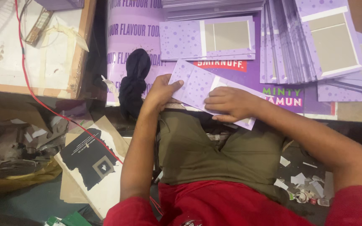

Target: The person sits on the floor and repeatedly folds purple printed paper sheets in half, then wipes the folded edge with a black cloth. The person stacks the finished sheets into a pile on the table.

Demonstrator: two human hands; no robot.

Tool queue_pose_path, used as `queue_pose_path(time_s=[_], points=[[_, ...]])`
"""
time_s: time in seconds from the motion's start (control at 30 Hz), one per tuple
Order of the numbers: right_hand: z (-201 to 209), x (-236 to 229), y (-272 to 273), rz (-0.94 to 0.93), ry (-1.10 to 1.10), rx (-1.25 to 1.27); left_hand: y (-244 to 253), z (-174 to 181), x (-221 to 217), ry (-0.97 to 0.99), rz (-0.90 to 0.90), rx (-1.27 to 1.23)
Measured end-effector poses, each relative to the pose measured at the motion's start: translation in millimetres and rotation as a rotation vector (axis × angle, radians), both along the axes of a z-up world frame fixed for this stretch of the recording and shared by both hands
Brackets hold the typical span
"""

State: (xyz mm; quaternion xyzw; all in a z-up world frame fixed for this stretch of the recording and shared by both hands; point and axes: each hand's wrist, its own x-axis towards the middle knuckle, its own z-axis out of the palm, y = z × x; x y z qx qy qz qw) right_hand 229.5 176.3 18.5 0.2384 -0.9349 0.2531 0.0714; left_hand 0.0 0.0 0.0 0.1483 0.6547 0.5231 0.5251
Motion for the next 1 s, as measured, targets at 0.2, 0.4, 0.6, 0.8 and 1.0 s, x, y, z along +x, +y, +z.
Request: queue_pose_path(time_s=[0.2,0.4,0.6,0.8,1.0], points=[[7.8,-3.4,-1.0,-0.484,-0.014,0.028,-5.1,3.0,5.1,0.027,0.008,0.02],[17.4,-6.2,-2.4,-0.426,-0.191,0.009,-4.6,-3.3,7.9,0.086,0.012,0.151],[7.1,-10.3,-11.1,0.16,-0.048,-0.249,-3.2,-5.0,7.7,0.085,0.028,0.194],[-6.5,-4.6,-15.5,0.007,-0.074,-0.142,-5.3,-7.3,9.3,0.095,0.024,0.154],[-2.0,-8.1,-7.7,-0.576,0.054,0.033,-3.9,-1.5,10.4,0.108,0.034,0.202]])
